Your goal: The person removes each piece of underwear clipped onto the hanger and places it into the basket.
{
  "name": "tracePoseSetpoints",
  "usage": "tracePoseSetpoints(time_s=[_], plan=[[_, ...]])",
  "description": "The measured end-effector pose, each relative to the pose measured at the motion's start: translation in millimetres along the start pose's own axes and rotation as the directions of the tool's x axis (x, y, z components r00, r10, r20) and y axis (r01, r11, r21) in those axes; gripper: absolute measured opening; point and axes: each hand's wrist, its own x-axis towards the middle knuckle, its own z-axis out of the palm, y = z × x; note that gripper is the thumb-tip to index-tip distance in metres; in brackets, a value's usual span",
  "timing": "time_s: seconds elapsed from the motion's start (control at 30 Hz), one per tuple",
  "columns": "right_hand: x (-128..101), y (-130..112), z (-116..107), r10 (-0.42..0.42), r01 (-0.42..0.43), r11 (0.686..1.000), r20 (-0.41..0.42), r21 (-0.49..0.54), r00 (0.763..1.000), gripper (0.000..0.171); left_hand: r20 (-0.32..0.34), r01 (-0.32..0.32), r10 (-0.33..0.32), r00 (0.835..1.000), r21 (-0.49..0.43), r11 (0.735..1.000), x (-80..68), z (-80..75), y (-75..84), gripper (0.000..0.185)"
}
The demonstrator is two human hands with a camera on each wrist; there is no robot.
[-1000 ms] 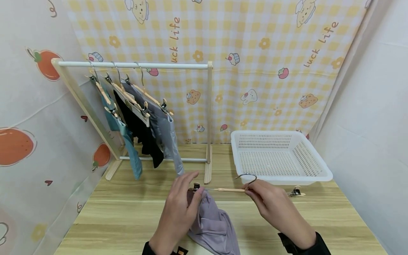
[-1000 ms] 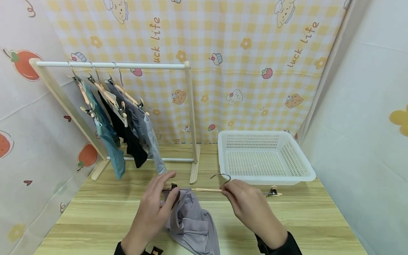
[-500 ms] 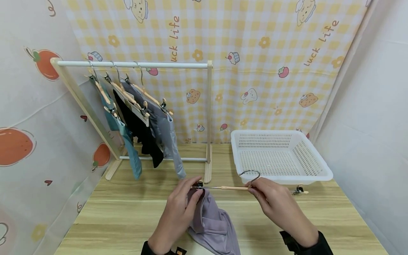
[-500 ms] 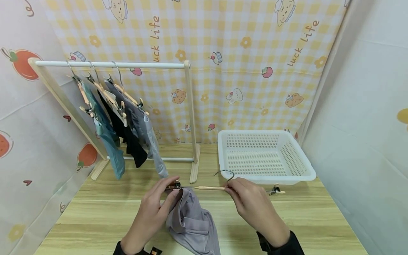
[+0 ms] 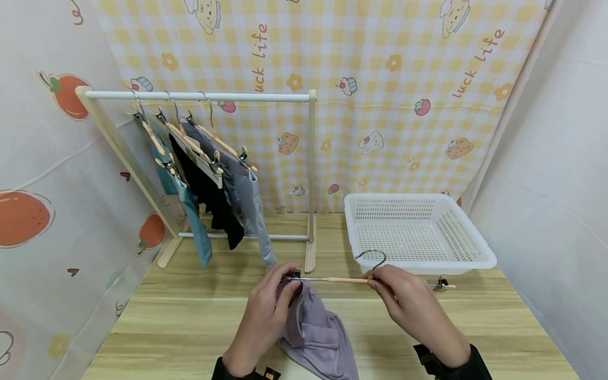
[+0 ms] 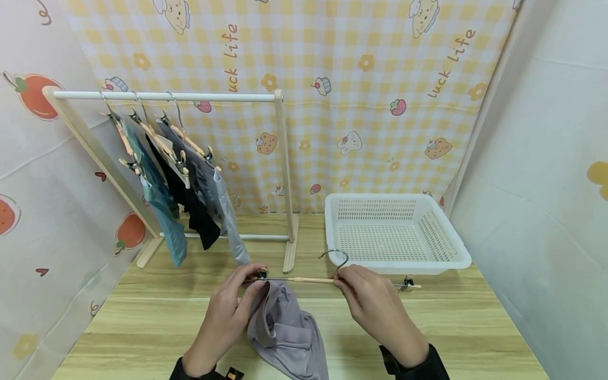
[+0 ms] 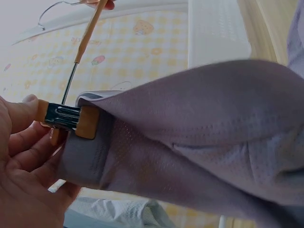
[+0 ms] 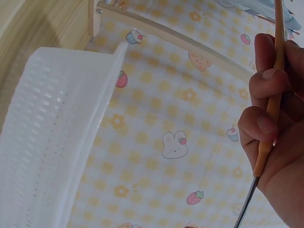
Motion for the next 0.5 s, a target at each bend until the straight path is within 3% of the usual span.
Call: tracePoseSetpoints(time_s=[0.3, 0.5], plan=[[-1.0, -1.2, 2.0, 0.010, -0.011, 0.999, 0.016, 0.040, 1.000, 0.024, -0.076, -0.108, 0.108, 0.991, 0.008, 0.994, 0.9, 0.0, -4.5, 0.027], [0.4, -3.5, 3.3, -0.008, 0.008, 0.998, 0.009, 0.064, 1.000, 0.027, -0.166, -0.197, 0.197, 0.966, 0.018, 0.980, 2.4, -1.0, -8.5, 0.020]])
